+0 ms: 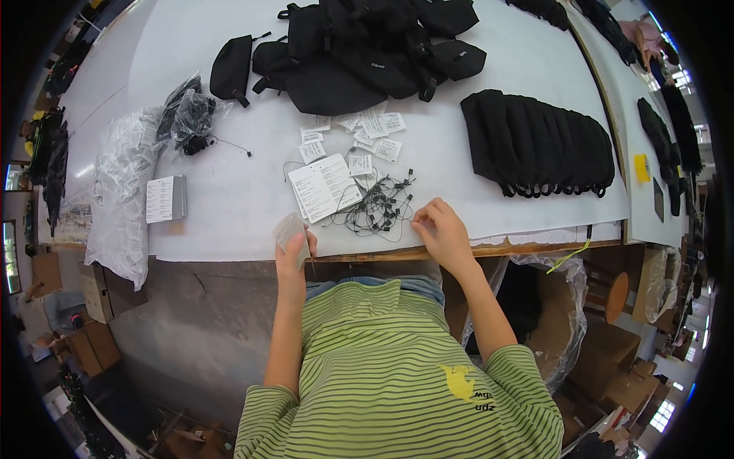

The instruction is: Packing black glasses cases into protective sleeves with silica packets and manual cards.

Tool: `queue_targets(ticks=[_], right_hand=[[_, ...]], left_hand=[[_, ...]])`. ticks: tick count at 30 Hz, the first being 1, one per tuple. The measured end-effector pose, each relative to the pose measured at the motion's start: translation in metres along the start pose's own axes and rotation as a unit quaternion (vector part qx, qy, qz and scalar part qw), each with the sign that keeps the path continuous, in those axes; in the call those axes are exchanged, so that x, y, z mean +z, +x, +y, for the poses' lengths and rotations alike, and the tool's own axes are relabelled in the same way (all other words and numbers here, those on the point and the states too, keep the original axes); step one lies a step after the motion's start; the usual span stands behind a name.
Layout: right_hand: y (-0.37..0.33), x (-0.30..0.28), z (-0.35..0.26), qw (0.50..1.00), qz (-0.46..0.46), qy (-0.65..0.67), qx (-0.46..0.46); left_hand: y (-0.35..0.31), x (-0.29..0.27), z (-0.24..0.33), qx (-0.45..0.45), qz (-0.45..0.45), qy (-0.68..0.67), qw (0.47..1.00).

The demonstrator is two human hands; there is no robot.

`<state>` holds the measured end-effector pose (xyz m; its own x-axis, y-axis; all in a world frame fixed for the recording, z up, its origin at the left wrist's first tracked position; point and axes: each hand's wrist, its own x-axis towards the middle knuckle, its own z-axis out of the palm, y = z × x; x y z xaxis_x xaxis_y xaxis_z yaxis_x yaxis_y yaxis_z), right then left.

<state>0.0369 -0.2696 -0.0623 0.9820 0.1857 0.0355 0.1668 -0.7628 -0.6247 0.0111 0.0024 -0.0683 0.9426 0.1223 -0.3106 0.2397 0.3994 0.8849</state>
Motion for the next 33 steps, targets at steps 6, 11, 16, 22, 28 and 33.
queue_targets(ticks=[6,11,16,22,28,33], right_hand=[[0.029,-0.031,-0.041,0.837,0.094,0.538,0.024],[0.048,-0.062,-0.066,0.785,0.068,0.616,0.011],[0.042,-0.054,-0.091,0.841,0.014,0.54,0.013],[0.012,-0.019,-0.099,0.903,-0.026,0.427,-0.041],[0.008,-0.007,-0.107,0.934,-0.014,0.349,-0.072],[0.006,-0.005,-0.108,0.939,-0.015,0.338,-0.063]], left_hand=[[-0.005,0.01,-0.003,0.087,-0.019,0.137,0.987],[-0.013,0.011,0.0,0.019,-0.04,0.099,0.994],[-0.027,0.035,0.023,0.0,-0.086,0.114,0.99],[-0.029,0.053,0.034,0.281,-0.06,0.311,0.906],[-0.04,0.061,0.043,0.212,-0.019,0.287,0.934],[-0.041,0.064,0.045,0.241,-0.001,0.316,0.918]])
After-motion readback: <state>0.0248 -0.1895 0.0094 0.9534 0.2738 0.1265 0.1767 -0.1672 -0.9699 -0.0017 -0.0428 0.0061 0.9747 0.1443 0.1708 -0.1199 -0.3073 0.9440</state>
